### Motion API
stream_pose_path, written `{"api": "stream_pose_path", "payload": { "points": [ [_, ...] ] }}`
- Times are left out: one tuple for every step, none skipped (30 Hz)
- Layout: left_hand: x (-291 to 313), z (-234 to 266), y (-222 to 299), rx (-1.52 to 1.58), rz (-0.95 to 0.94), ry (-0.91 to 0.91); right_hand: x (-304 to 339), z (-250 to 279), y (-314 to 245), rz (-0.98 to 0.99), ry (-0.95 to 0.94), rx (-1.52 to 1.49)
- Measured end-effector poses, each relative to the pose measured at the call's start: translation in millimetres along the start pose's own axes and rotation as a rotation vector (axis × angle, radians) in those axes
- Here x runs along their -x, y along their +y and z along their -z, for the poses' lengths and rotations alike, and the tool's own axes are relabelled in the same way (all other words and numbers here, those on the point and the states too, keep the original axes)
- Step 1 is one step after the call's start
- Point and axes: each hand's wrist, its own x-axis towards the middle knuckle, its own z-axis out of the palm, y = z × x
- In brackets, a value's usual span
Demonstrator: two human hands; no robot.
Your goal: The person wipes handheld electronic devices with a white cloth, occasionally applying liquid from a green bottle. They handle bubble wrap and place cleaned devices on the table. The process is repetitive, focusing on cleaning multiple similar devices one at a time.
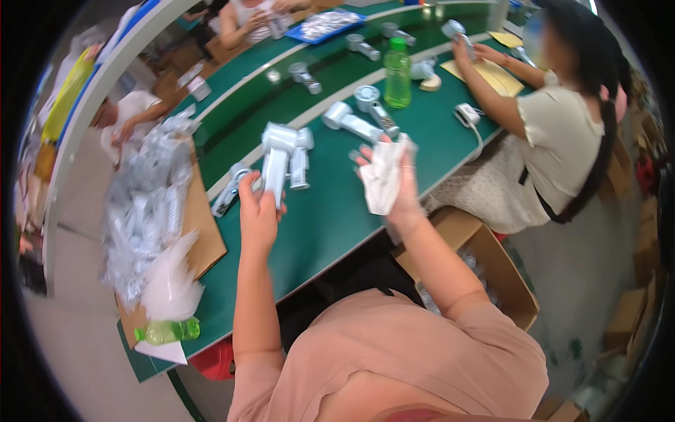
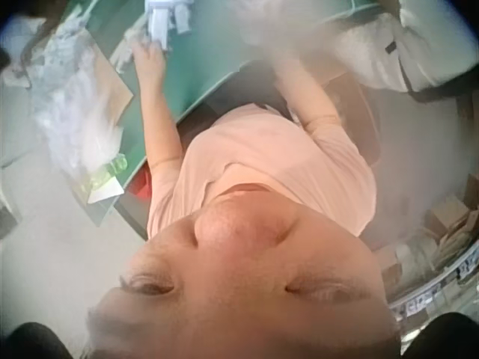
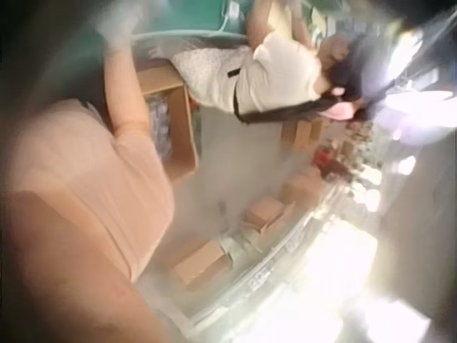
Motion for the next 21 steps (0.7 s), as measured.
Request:
{"api": "stream_pose_path", "payload": {
  "points": [
    [21,-9,10,-0.003,0.04,-0.1,0,-1,5,0.045,-0.095,0.253],
    [39,-18,15,0.001,-0.002,-0.252,0,-2,11,0.116,-0.182,0.52],
    [53,-30,27,-0.005,0.105,-0.357,1,-4,15,0.21,-0.25,0.76],
    [68,-36,23,0.018,0.082,-0.395,18,-45,0,0.135,-0.211,0.972],
    [74,-44,26,-0.049,0.054,-0.376,16,-39,-5,0.087,-0.276,0.8],
    [73,-45,25,-0.042,0.09,-0.395,17,-39,-10,0.023,-0.253,0.864],
    [70,-40,22,-0.042,0.129,-0.409,17,-37,-13,0.022,-0.287,0.851],
    [67,-35,17,-0.053,0.121,-0.447,17,-34,-14,0.015,-0.272,0.892],
    [66,-30,10,-0.062,0.117,-0.485,19,-40,-23,-0.197,-0.185,0.756],
    [65,-28,8,-0.067,0.1,-0.516,20,-46,-32,-0.398,-0.098,0.604],
    [65,-31,9,-0.072,0.075,-0.556,11,-21,-26,-0.416,-0.125,0.466],
    [64,-37,5,-0.041,0.044,-0.578,3,5,-17,-0.43,-0.164,0.328],
    [63,-39,0,-0.007,0.014,-0.59,6,9,-15,-0.549,-0.195,-0.148],
    [62,-39,-4,0.02,-0.009,-0.584,9,5,-18,-0.581,-0.32,-0.346],
    [69,-38,-6,0.099,0.036,-0.587,16,-10,-24,-0.584,-0.272,-0.316],
    [66,-47,-12,0.199,-0.008,-0.571,20,-21,-29,-0.594,-0.227,-0.29],
    [71,-59,-22,0.298,-0.033,-0.528,17,-22,-21,-0.687,-0.26,-0.504],
    [75,-71,-31,0.392,-0.057,-0.473,16,-20,-18,-0.616,-0.23,-0.529],
    [74,-85,-35,0.417,-0.103,-0.426,8,-16,-17,-0.647,-0.425,-0.579],
    [75,-96,-31,0.367,-0.112,-0.344,1,-16,-10,-0.689,-0.626,-0.652],
    [74,-107,-28,0.475,-0.068,-0.313,3,-13,-6,-0.577,-0.397,-0.481]
  ]
}}
